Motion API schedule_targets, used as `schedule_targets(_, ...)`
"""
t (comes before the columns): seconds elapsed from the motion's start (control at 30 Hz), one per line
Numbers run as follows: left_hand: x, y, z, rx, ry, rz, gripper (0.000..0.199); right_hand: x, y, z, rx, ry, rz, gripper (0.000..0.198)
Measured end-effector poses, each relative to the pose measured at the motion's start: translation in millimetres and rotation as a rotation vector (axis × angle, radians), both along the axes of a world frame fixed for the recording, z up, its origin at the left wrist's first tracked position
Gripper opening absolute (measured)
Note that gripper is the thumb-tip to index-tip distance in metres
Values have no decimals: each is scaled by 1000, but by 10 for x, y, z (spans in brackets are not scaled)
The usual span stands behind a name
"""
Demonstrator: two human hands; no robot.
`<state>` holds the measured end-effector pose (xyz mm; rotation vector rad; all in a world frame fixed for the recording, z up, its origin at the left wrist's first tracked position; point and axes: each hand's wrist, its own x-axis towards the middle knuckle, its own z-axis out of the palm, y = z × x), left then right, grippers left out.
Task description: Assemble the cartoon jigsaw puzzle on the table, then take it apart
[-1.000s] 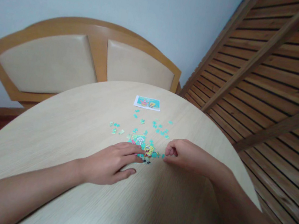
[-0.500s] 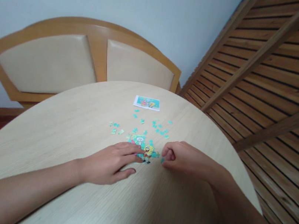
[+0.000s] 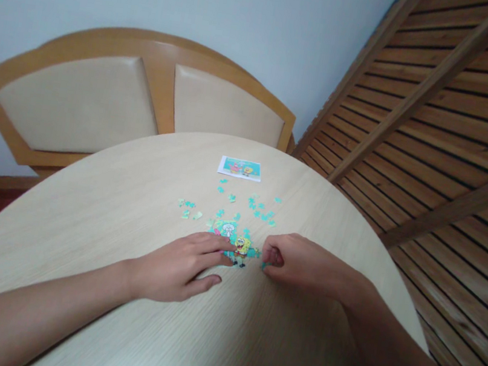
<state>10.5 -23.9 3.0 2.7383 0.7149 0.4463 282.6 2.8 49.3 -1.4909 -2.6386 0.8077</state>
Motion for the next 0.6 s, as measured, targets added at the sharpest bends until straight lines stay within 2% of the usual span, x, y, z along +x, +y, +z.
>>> schedule_targets(0.33, 1, 5, -3, 16, -11, -1, 32, -59, 5, -17, -7, 60, -62, 7)
schedule_targets(0.6, 0, -5, -4, 15, -10, 3, 33, -87, -5, -20, -17, 98, -58, 9)
